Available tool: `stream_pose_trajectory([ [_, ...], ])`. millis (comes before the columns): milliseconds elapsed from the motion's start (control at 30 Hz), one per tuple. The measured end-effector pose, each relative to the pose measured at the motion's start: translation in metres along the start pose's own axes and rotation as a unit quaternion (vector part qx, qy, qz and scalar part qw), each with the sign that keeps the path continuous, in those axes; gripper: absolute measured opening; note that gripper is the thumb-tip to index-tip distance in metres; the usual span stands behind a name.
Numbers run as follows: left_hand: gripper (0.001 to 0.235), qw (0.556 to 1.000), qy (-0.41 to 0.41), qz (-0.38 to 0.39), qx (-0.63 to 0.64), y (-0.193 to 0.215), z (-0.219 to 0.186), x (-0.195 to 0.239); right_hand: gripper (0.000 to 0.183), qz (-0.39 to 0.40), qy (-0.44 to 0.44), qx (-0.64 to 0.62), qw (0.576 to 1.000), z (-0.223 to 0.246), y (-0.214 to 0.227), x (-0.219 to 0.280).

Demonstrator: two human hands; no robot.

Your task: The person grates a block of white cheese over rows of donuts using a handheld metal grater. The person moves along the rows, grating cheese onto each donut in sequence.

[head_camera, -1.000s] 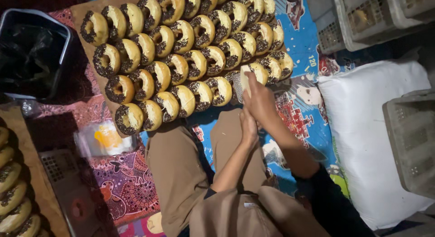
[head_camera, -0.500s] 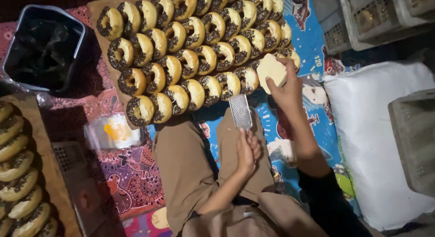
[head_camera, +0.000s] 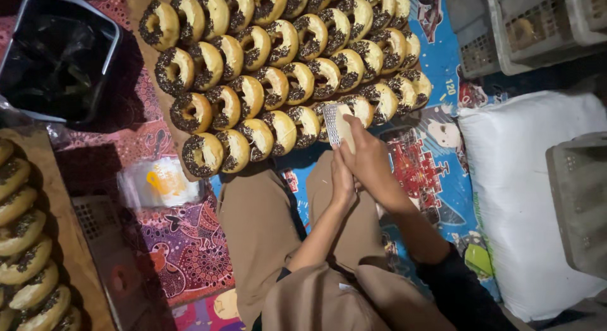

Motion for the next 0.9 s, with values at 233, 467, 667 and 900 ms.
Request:
stream_pose_trajectory([
  [233,0.052,0.994,-0.035,0.086,0.054,-0.002,0.018,0.014,0.053,0.055,-0.070,-0.002,0.996,-0.025,-0.027,-0.037],
  [467,0.046,0.994,0.057,0.064,0.065,0.019,0.093,0.081,0.052,0.035,-0.093,-0.099,0.990,-0.042,-0.009,-0.040],
  [667,0.048,0.990,0.061,0.126,0.007,-0.034,0.102,0.054,0.056,-0.099,-0.010,-0.184,0.978,-0.083,0.080,-0.021],
  [900,0.050,0.983,-0.003,0.181,-0.009,-0.137,0.079,-0.028,0.051,-0.132,-0.169,-0.099,0.972,-0.157,0.154,0.011],
])
Point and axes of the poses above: each hand's wrist, its own x-axis away from the middle knuckle, its own y-axis out of the back of the hand, z = x × y, the point moved 8 cm from there along -x, towards the middle knuckle, and after that the axes turned 2 degrees about y, right-handed, at the moved point
